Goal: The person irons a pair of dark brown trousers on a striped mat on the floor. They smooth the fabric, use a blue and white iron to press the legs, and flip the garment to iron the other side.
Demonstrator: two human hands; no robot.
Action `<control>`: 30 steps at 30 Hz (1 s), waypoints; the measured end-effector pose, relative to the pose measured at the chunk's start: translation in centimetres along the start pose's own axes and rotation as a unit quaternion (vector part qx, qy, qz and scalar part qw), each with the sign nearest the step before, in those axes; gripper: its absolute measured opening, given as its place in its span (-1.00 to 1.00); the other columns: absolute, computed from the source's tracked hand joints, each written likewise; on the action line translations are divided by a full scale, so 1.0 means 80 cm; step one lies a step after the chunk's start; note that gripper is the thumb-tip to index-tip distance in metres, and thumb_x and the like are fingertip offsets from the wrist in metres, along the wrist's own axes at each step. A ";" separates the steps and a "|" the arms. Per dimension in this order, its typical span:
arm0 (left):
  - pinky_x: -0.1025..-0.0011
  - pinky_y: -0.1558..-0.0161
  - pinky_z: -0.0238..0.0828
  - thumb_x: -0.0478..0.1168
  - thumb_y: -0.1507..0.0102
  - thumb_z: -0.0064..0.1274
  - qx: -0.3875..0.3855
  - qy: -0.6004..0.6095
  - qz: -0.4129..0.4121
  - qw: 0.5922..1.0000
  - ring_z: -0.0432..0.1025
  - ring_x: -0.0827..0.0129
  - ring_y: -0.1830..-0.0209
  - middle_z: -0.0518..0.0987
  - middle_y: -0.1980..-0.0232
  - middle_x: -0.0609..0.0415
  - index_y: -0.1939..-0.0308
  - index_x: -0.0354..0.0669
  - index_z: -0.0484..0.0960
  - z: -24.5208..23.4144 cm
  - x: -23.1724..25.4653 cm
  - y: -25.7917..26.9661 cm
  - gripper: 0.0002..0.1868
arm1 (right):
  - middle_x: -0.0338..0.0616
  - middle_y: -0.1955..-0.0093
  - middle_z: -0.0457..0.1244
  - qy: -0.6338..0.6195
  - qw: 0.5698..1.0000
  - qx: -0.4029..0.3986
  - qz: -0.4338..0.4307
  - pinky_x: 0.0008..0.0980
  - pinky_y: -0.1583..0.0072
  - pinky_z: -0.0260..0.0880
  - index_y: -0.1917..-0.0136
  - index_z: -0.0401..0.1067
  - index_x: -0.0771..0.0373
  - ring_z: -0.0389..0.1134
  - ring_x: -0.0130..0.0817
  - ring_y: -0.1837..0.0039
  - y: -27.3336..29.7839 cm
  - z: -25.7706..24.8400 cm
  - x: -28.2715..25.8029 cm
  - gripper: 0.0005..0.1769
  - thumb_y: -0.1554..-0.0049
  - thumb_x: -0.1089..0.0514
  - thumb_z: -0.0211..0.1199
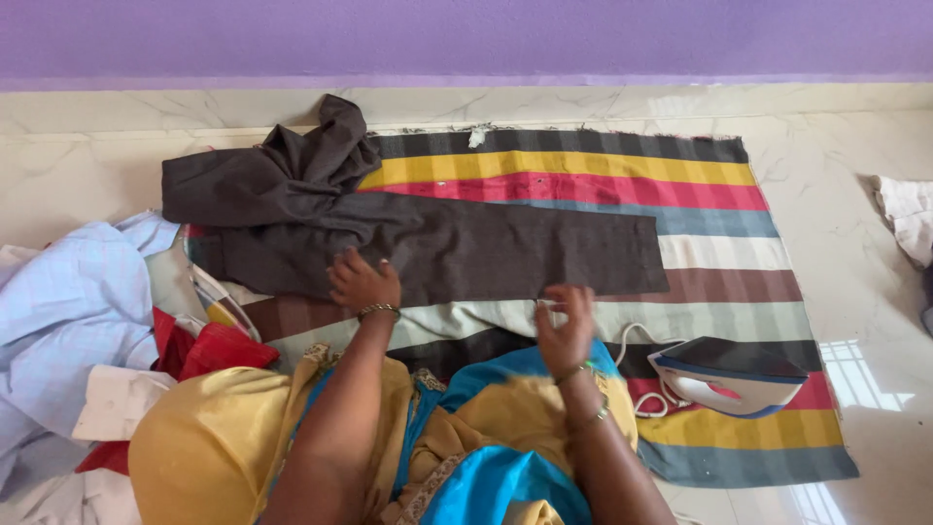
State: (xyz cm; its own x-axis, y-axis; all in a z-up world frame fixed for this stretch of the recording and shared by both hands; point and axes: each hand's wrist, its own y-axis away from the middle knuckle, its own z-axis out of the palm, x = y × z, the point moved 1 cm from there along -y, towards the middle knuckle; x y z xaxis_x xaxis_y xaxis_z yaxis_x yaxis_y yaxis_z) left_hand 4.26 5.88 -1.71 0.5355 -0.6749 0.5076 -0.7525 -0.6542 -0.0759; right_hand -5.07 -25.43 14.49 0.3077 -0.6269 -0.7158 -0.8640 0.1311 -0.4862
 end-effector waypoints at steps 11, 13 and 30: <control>0.01 -0.24 0.42 0.14 -0.06 0.38 0.059 0.204 -0.455 0.865 0.38 -0.27 -0.28 0.26 -0.40 -0.44 -0.56 -0.27 -0.15 -0.061 -0.125 -0.177 0.28 | 0.01 -0.06 0.31 0.015 0.948 -0.307 0.085 -0.18 -0.04 0.48 -0.04 0.50 0.18 0.43 -0.07 0.03 0.039 0.174 0.165 -0.67 0.03 0.16 0.38; 0.08 -0.13 0.53 0.06 -0.05 0.41 0.055 0.267 -0.470 0.840 0.51 -0.16 -0.13 0.44 -0.28 -0.42 -0.43 -0.34 0.08 -0.055 -0.140 -0.191 0.09 | -0.04 0.00 0.34 0.031 0.956 -0.268 0.114 -0.19 -0.02 0.49 -0.01 0.51 0.19 0.44 -0.11 0.08 0.029 0.174 0.186 -0.68 0.03 0.13 0.40; 0.02 0.10 0.45 -0.17 -0.34 0.12 -0.085 0.330 0.517 0.785 0.49 -0.14 0.15 0.58 0.18 -0.19 0.15 -0.25 0.59 -0.247 0.171 0.097 -0.81 | -0.06 0.07 0.41 -0.198 0.946 -0.145 0.213 -0.26 -0.02 0.47 -0.17 0.44 0.24 0.45 -0.24 0.01 -0.001 0.166 0.202 -0.65 -0.14 0.09 0.28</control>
State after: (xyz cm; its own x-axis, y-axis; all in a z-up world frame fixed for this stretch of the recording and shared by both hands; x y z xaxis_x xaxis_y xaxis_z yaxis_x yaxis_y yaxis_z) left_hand -1.84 -1.64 21.62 -0.6680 -0.4542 0.5895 -0.7252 0.2193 -0.6527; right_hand 5.29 -25.39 -3.68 -0.0173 -0.2201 -0.9753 -0.9985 0.0548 0.0053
